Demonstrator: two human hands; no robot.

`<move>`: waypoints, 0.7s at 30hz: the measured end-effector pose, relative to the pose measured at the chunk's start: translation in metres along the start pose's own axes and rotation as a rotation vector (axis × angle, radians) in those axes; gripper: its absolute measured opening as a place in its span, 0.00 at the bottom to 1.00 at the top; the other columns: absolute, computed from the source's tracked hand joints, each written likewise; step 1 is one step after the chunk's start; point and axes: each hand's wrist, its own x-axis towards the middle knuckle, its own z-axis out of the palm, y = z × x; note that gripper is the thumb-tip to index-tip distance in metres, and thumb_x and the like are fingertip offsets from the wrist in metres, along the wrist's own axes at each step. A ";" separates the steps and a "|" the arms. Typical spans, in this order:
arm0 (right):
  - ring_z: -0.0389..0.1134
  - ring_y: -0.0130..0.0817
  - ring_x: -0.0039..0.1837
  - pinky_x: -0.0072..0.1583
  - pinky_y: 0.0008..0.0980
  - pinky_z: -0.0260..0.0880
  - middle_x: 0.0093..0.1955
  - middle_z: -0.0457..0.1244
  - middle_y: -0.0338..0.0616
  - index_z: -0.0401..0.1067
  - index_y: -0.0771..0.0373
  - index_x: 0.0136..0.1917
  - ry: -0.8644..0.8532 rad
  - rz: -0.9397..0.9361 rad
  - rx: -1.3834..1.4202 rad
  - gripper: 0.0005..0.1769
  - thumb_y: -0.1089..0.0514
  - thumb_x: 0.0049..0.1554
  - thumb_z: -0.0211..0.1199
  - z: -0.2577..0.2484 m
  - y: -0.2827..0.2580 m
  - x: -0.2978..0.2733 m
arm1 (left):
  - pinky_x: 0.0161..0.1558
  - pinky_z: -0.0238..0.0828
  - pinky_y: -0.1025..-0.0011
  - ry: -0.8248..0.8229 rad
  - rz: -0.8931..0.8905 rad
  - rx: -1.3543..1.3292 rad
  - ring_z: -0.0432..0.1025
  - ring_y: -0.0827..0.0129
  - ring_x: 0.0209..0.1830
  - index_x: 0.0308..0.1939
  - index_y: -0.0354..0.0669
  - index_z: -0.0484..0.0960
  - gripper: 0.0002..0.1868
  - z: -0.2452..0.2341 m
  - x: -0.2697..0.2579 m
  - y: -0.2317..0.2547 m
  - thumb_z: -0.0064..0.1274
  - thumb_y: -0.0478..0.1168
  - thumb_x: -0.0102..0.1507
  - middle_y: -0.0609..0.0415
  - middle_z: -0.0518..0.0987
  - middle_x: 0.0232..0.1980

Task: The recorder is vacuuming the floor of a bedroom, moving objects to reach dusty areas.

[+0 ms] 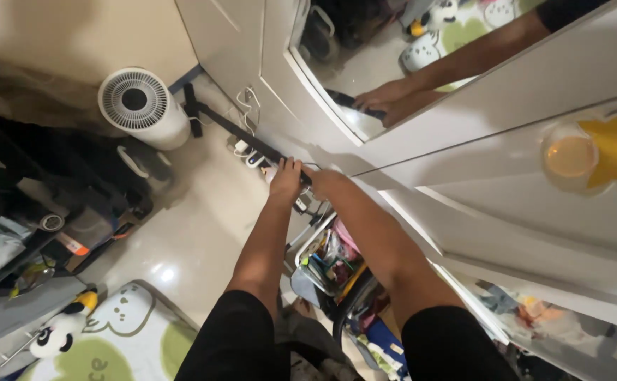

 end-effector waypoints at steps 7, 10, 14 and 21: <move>0.73 0.50 0.57 0.56 0.49 0.72 0.57 0.70 0.51 0.43 0.43 0.84 0.182 -0.030 -0.007 0.48 0.58 0.57 0.61 -0.023 -0.016 0.002 | 0.69 0.62 0.53 0.142 -0.016 -0.088 0.54 0.41 0.78 0.63 0.48 0.67 0.35 -0.015 -0.001 -0.003 0.66 0.37 0.55 0.47 0.64 0.74; 0.73 0.50 0.58 0.57 0.48 0.72 0.58 0.70 0.52 0.43 0.40 0.84 0.099 0.065 -0.037 0.51 0.55 0.54 0.64 -0.034 -0.024 0.011 | 0.70 0.61 0.53 0.195 0.019 -0.141 0.54 0.39 0.77 0.64 0.47 0.66 0.36 -0.014 0.001 -0.011 0.65 0.34 0.54 0.46 0.64 0.73; 0.74 0.52 0.53 0.55 0.46 0.73 0.57 0.70 0.59 0.32 0.44 0.86 -0.073 0.151 0.183 0.57 0.49 0.55 0.65 -0.037 -0.021 -0.008 | 0.72 0.58 0.53 0.063 0.087 -0.086 0.53 0.34 0.77 0.62 0.43 0.67 0.35 0.020 0.023 -0.025 0.65 0.32 0.54 0.42 0.66 0.71; 0.72 0.44 0.48 0.51 0.43 0.73 0.55 0.70 0.56 0.43 0.45 0.84 -0.127 0.040 0.674 0.56 0.52 0.51 0.70 0.102 0.054 0.015 | 0.74 0.53 0.52 -0.108 0.394 -0.016 0.60 0.37 0.70 0.54 0.39 0.71 0.32 0.042 -0.014 -0.007 0.68 0.36 0.49 0.38 0.72 0.62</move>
